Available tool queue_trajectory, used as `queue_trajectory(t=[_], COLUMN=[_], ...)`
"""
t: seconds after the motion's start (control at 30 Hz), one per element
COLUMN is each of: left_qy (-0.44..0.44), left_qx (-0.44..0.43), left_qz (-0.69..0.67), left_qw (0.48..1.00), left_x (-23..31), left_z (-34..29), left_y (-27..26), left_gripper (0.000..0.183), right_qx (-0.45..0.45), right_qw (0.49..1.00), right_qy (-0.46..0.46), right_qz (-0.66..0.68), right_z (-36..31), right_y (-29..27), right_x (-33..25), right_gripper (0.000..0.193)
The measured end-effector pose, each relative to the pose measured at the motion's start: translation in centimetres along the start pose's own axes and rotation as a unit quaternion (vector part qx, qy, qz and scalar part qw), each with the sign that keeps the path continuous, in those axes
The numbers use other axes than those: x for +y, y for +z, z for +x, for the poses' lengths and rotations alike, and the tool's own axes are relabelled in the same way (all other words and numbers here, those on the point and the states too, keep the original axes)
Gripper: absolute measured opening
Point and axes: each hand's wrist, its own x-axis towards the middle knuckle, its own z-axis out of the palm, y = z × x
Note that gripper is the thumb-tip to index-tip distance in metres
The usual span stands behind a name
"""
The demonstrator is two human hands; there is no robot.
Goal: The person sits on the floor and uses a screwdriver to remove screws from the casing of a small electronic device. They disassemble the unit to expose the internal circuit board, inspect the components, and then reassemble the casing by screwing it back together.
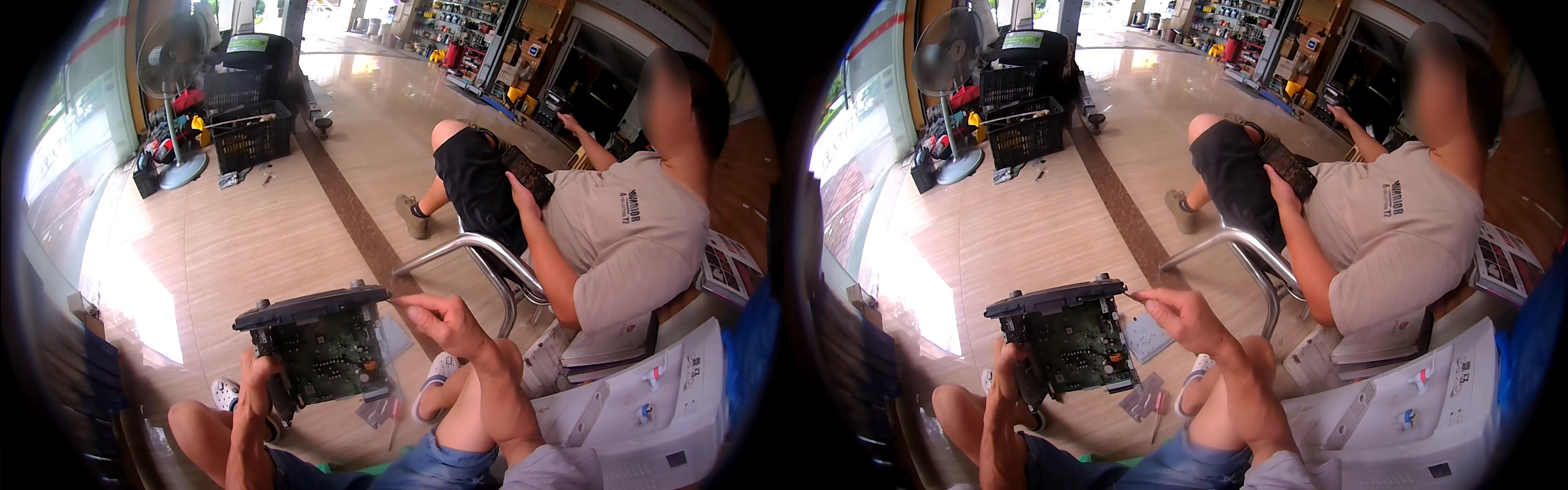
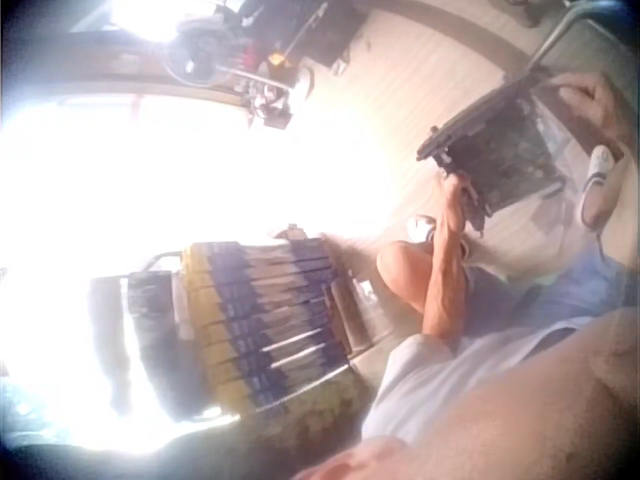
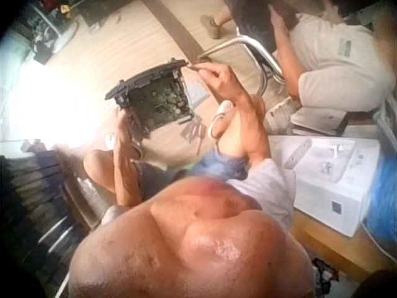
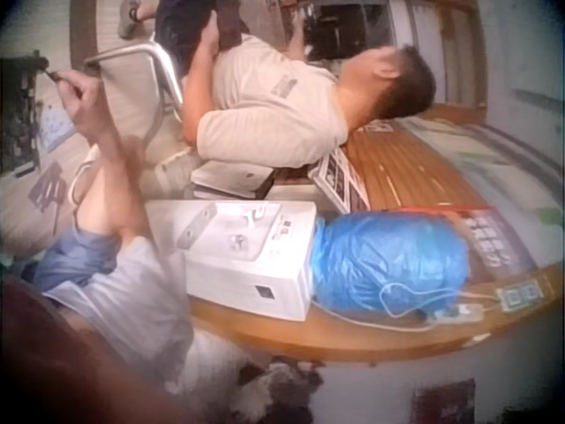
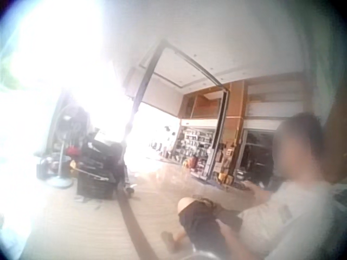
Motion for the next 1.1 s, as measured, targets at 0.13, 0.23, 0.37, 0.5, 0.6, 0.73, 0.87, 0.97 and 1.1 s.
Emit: queue_trajectory(t=[0.13,0.23,0.37,0.5,0.6,0.73,0.87,0.97,1.1], left_qy=[0.005,-0.028,-0.028,-0.033,-0.024,0.0,-0.023,-0.035,0.017], left_qx=[-0.005,0.01,-0.017,-0.033,-0.03,-0.037,-0.035,-0.055,-0.041], left_qz=[-0.007,-0.062,-0.077,-0.071,-0.063,-0.038,-0.058,-0.069,-0.007], left_qw=[1.0,0.998,0.997,0.996,0.997,0.999,0.997,0.996,0.999], left_x=[-0.1,-0.7,-1.8,-2.1,-2.0,-1.4,-1.3,-1.4,-0.3], left_z=[-0.1,0.0,0.7,1.0,1.0,0.9,0.9,0.9,0.8], left_y=[0.2,0.3,-0.5,-0.6,0.1,0.3,0.3,0.3,0.1], left_gripper=[0.047,0.045,0.043,0.043,0.043,0.042,0.04,0.039,0.039], right_qx=[0.013,0.106,0.158,0.185,0.182,0.193,0.211,0.235,0.18], right_qw=[0.996,0.994,0.984,0.978,0.981,0.977,0.972,0.959,0.973], right_qy=[0.041,-0.031,-0.076,-0.1,-0.068,-0.076,-0.088,-0.127,-0.089], right_qz=[0.081,-0.021,0.021,-0.002,0.004,-0.043,-0.057,-0.09,-0.116], right_z=[-0.4,-0.9,-1.1,-0.5,-0.7,-1.0,-0.7,-0.5,-0.4], right_y=[1.5,4.6,7.5,7.8,7.7,7.5,7.3,6.6,4.1], right_x=[1.2,1.3,2.0,2.4,2.7,3.6,3.0,1.8,0.8], right_gripper=[0.033,0.036,0.036,0.036,0.037,0.036,0.034,0.031,0.028])
